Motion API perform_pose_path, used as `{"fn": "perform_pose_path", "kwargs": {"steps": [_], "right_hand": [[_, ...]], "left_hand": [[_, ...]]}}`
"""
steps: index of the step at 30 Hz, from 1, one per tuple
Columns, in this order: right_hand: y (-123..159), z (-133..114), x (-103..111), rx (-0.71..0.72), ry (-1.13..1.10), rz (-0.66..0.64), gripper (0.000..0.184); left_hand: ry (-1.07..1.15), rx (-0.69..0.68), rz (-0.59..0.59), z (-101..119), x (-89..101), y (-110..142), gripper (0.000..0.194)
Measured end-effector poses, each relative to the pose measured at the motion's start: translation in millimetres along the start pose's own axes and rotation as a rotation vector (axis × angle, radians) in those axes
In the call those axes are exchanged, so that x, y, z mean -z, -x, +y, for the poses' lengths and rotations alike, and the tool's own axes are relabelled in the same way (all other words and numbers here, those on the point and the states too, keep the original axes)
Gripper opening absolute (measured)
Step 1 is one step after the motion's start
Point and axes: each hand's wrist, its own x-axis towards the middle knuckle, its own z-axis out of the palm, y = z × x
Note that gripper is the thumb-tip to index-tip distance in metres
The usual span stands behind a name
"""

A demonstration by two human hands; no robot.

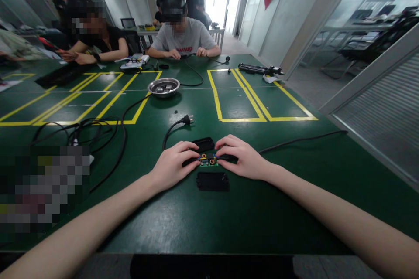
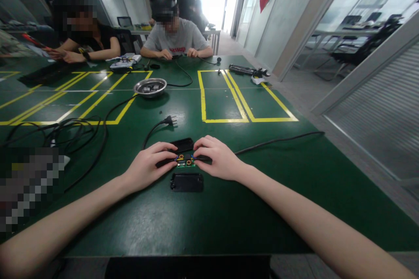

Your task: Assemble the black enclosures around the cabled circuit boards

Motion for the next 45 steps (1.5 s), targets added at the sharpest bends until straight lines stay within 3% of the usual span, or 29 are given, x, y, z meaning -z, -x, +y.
{"fn": "perform_pose_path", "kwargs": {"steps": [10, 17, 25, 45], "right_hand": [[0.4, -2.4, 1.8, -0.031, -0.02, -0.032, 0.011], [3.4, -2.5, 10.7, -0.043, -0.184, -0.124, 0.062], [1.7, -4.5, 3.3, 0.018, 0.003, -0.134, 0.062], [3.7, 3.2, -2.3, -0.034, 0.01, -0.054, 0.061]], "left_hand": [[0.019, 0.017, -0.008, 0.1, 1.1, -0.4, 0.01], [0.031, 0.041, -0.04, 0.5, 1.4, -1.4, 0.01], [0.049, 0.009, -0.054, -1.8, 1.0, -4.5, 0.012], [0.01, 0.012, -0.041, -2.4, 1.9, -3.7, 0.011]]}}
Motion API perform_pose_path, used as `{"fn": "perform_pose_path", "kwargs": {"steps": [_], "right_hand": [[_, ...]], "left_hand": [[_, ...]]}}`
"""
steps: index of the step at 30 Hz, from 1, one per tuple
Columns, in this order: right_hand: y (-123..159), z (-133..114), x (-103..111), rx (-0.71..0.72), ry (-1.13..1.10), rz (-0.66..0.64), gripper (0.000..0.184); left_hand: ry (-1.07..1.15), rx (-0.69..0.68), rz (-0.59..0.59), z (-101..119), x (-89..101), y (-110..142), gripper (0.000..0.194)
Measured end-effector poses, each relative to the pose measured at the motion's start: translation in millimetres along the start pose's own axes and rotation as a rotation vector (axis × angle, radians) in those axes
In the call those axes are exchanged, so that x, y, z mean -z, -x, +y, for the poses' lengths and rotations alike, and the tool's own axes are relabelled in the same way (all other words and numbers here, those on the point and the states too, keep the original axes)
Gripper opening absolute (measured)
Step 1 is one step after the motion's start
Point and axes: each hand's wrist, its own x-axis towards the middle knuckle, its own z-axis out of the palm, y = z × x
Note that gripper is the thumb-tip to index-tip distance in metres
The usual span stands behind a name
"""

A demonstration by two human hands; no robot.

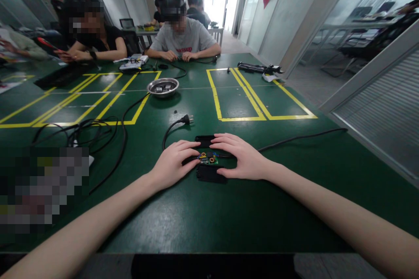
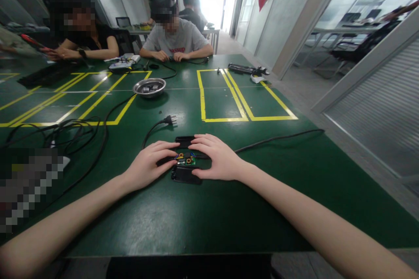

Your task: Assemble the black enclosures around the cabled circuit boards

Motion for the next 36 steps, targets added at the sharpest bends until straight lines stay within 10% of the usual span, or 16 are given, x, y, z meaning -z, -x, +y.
{"fn": "perform_pose_path", "kwargs": {"steps": [10, 17, 36], "right_hand": [[0.4, -0.2, -1.2, 0.01, 0.036, 0.033, 0.062], [-2.3, -5.2, 9.3, 0.02, 0.105, 0.167, 0.019], [5.6, -14.9, 21.5, 0.204, 0.088, -0.084, 0.015]], "left_hand": [[-0.012, 0.051, 0.055, 2.0, -2.1, 1.7, 0.011], [0.086, 0.09, 0.053, 4.8, 1.5, 0.3, 0.016], [0.285, -0.058, -0.118, 15.6, 18.5, 5.6, 0.011]]}}
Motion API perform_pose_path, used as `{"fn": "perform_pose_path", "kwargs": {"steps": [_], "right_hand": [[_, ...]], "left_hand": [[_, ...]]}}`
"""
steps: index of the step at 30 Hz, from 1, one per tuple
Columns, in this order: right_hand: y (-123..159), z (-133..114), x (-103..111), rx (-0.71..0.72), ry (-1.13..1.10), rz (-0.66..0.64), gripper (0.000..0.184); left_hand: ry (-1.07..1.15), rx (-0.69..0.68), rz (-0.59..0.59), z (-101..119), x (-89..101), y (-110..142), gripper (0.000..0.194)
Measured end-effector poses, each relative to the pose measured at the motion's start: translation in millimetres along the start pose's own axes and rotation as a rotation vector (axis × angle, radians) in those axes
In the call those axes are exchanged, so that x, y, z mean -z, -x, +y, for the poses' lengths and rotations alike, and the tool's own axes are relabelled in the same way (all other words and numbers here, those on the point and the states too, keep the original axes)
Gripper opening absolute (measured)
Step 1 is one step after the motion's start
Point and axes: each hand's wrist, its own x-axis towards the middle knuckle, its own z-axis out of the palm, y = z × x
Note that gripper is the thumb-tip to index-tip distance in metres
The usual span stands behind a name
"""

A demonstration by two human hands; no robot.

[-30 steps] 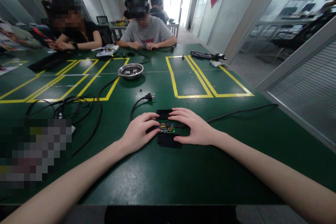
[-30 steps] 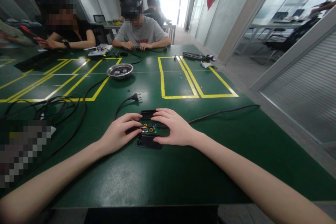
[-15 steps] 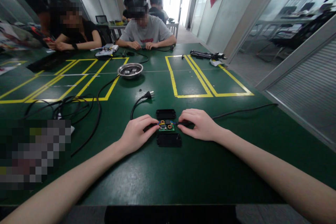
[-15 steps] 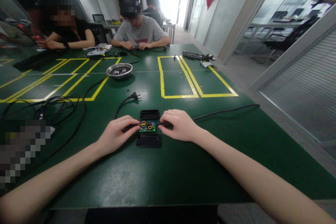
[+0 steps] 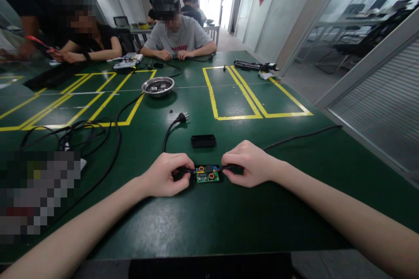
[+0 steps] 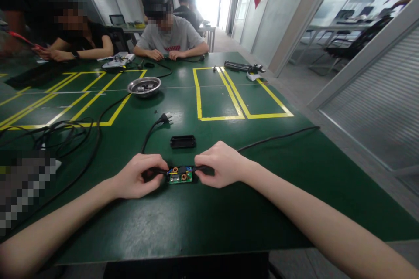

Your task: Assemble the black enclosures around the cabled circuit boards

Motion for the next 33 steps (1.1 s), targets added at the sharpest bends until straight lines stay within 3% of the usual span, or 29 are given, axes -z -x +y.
{"fn": "perform_pose_path", "kwargs": {"steps": [11, 15, 18, 29, 33], "right_hand": [[-4.4, 3.7, -1.6, -0.152, 0.163, 0.0, 0.018], [-5.3, 4.3, -0.7, -0.156, 0.162, -0.091, 0.031], [-7.1, 4.8, -3.9, -0.181, 0.192, -0.072, 0.039], [-12.2, 4.2, -8.7, -0.376, 0.128, -0.167, 0.033], [-13.9, 3.8, -8.8, -0.427, 0.064, -0.175, 0.027]], "left_hand": [[-0.084, 0.191, 0.072, -8.6, -6.2, -2.4, 0.007], [-0.115, 0.159, 0.059, -6.2, -4.0, -2.9, 0.006], [-0.15, 0.117, 0.019, -3.5, -2.2, -2.3, 0.01], [-0.356, -0.004, 0.033, 0.0, 0.1, -3.1, 0.019], [-0.289, 0.013, 0.061, -3.4, -1.0, -1.8, 0.017]]}}
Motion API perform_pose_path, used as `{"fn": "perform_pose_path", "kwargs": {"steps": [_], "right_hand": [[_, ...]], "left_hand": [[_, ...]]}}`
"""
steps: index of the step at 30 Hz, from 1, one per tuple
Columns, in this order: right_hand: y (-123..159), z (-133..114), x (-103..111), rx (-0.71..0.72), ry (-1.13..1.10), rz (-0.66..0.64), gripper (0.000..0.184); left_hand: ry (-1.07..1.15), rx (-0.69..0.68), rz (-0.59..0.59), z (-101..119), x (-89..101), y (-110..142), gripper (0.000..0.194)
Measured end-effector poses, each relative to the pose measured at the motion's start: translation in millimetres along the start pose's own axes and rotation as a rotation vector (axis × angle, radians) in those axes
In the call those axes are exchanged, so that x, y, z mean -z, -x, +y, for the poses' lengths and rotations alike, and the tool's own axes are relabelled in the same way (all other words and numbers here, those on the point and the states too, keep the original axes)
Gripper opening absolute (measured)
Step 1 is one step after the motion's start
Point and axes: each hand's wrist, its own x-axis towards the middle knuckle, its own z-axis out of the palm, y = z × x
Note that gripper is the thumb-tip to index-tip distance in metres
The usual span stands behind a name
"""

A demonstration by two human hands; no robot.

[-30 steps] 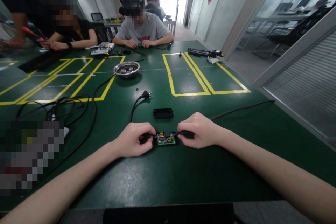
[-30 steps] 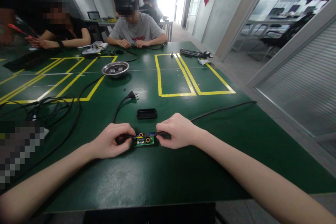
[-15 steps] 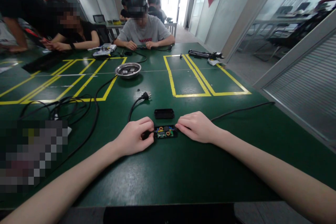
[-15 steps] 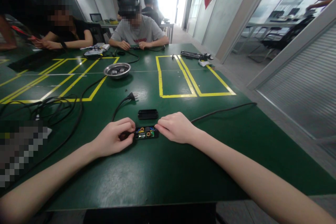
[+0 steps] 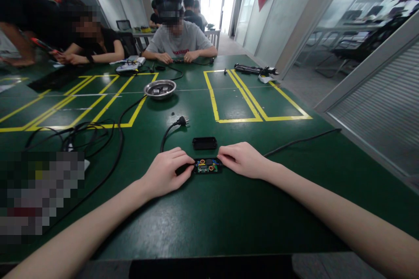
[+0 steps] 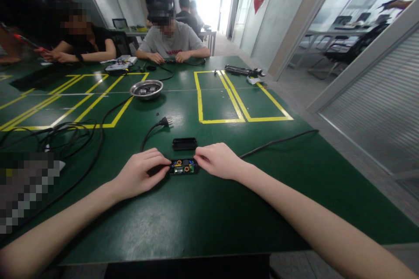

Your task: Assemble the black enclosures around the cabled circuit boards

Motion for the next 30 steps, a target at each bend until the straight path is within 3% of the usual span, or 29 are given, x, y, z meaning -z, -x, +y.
{"fn": "perform_pose_path", "kwargs": {"steps": [4, 9, 18, 22, 25, 30], "right_hand": [[-2.5, -5.3, -2.5, -0.107, 0.038, 0.026, 0.022], [-6.4, -13.0, -5.8, -0.223, 0.093, 0.027, 0.017], [-11.9, -20.4, -2.1, -0.343, 0.092, 0.028, 0.013], [-11.8, -18.1, -4.5, -0.322, 0.075, 0.056, 0.012], [-8.6, -11.9, -8.3, -0.242, 0.047, 0.16, 0.016], [-6.5, 0.5, -13.2, -0.138, -0.086, 0.494, 0.017]], "left_hand": [[0.066, 0.028, 0.012, -1.6, -2.1, 0.9, 0.018], [0.028, -0.001, -0.089, 1.2, 0.6, -0.7, 0.009], [-0.2, -0.113, -0.148, 0.1, -1.4, -2.5, 0.016], [-0.258, -0.15, -0.146, 1.6, -3.0, -1.6, 0.02], [-0.241, -0.13, -0.102, 3.9, -5.9, -1.0, 0.021], [-0.049, 0.028, 0.112, 0.0, -7.8, -3.7, 0.022]]}}
